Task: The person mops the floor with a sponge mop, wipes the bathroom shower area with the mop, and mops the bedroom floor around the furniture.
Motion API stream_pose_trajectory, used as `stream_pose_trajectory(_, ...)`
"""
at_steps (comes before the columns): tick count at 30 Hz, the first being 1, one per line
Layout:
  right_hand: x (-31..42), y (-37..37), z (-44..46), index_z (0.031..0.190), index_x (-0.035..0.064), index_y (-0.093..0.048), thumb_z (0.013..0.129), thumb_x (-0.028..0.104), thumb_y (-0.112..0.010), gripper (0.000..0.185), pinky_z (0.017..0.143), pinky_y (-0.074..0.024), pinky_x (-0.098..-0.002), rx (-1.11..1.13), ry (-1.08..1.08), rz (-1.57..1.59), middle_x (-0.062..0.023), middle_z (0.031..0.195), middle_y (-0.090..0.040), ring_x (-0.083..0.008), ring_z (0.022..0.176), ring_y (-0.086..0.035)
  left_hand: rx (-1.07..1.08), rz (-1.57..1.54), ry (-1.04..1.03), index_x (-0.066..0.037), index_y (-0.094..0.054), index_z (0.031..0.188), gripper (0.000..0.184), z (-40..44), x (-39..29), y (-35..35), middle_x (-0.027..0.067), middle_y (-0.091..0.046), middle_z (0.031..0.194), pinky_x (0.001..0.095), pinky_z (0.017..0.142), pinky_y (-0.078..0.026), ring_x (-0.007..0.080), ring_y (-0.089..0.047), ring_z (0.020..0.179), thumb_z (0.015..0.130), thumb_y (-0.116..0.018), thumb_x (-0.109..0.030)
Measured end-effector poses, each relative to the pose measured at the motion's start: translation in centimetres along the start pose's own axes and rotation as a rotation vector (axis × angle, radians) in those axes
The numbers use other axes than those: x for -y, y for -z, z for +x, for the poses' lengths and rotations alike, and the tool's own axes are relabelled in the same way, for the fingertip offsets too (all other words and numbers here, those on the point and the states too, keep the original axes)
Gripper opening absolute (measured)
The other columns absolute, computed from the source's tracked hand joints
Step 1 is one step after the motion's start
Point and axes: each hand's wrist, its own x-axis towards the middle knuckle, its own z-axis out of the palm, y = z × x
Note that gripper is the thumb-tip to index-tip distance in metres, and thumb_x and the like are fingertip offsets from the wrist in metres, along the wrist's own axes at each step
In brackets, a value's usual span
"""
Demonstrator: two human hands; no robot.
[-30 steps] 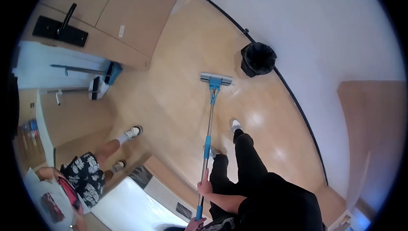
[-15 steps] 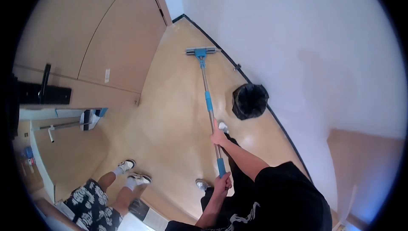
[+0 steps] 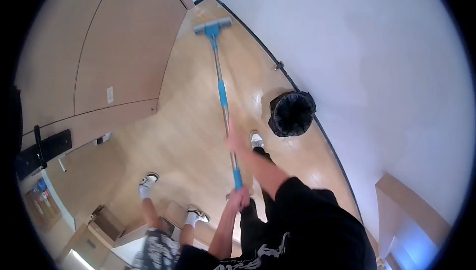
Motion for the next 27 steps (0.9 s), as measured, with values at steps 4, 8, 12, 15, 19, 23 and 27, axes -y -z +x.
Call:
stream_pose_trajectory(4,1.1,-4.3,-22.4,0.131,0.0165,0.008,0.075,0.018,-0.048,0.079,0.057,-0.0441,-0.0452,0.316,-0.504,-0.017,-0.0236,0.066,-0.055,-0.0376,0.061,-0.056,-0.057,0.279,0.292,-0.010,-0.046,0.059,0.025,-15.0,11.3,10.1,-0.0005,-0.040,0.044,0.0230,0.036,-0.030,0.0089,-0.039,0.037,0.078,-0.057,-0.021)
stream_pose_trajectory(8,3.2,-5.8,-35.5,0.130,0.0153,0.010,0.072,0.019,-0.050,0.084,0.057,-0.0447,-0.0473,0.352,-0.714,-0.114,-0.0232,0.064,-0.056,-0.0396,0.061,-0.055,-0.018,0.216,0.417,-0.009,-0.046,0.061,0.022,-25.0,13.0,12.7,-0.0005,-0.042,0.046,0.0226,0.035,-0.029,0.0084,-0.038,0.037,0.077,-0.059,-0.018)
stream_pose_trajectory(12,0.1,-9.4,-34.9,0.130,0.0124,0.011,0.069,0.014,-0.051,0.087,0.057,-0.0451,-0.0473,0.234,-0.580,-0.001,-0.0226,0.064,-0.056,-0.0385,0.060,-0.056,-0.127,0.458,0.289,-0.007,-0.048,0.064,0.019,-23.5,16.9,17.6,-0.0001,-0.044,0.047,0.0227,0.032,-0.027,0.0081,-0.038,0.035,0.076,-0.058,-0.015)
stream_pose_trajectory(15,-0.4,-7.9,-30.5,0.129,0.0102,0.012,0.069,0.011,-0.051,0.087,0.059,-0.0445,-0.0473,0.218,-0.575,0.091,-0.0250,0.065,-0.054,-0.0392,0.062,-0.055,-0.097,0.415,0.285,-0.007,-0.046,0.062,0.021,-19.2,17.2,18.7,0.0002,-0.042,0.044,0.0239,0.033,-0.029,0.0083,-0.039,0.035,0.076,-0.058,-0.017)
stream_pose_trajectory(19,-1.2,-7.1,-23.3,0.130,0.0086,0.012,0.069,0.009,-0.048,0.085,0.050,-0.0456,-0.0402,0.014,-0.315,-0.042,-0.0206,0.065,-0.055,-0.0335,0.053,-0.056,-0.107,0.467,0.127,-0.007,-0.045,0.060,0.024,-15.1,11.0,14.3,0.0001,-0.040,0.042,0.0227,0.033,-0.029,0.0086,-0.038,0.033,0.075,-0.059,-0.020)
stream_pose_trajectory(23,3.9,-2.7,-18.6,0.129,0.0070,0.013,0.071,0.010,-0.047,0.084,0.050,-0.0461,-0.0362,0.210,-0.487,0.024,-0.0197,0.066,-0.056,-0.0292,0.052,-0.056,-0.089,0.376,0.097,-0.006,-0.046,0.063,0.021,-15.8,5.7,12.0,-0.0007,-0.039,0.043,0.0223,0.032,-0.030,0.0082,-0.037,0.033,0.076,-0.058,-0.018)
stream_pose_trajectory(27,7.5,-1.8,-17.7,0.129,0.0053,0.010,0.072,0.007,-0.046,0.080,0.040,-0.0455,-0.0351,0.266,-0.554,0.154,-0.0192,0.066,-0.055,-0.0260,0.048,-0.056,-0.192,0.559,-0.109,-0.001,-0.045,0.090,0.023,-19.3,1.7,11.0,0.0029,-0.047,0.054,0.0216,0.029,-0.032,0.0091,-0.040,0.033,0.076,-0.057,-0.014)
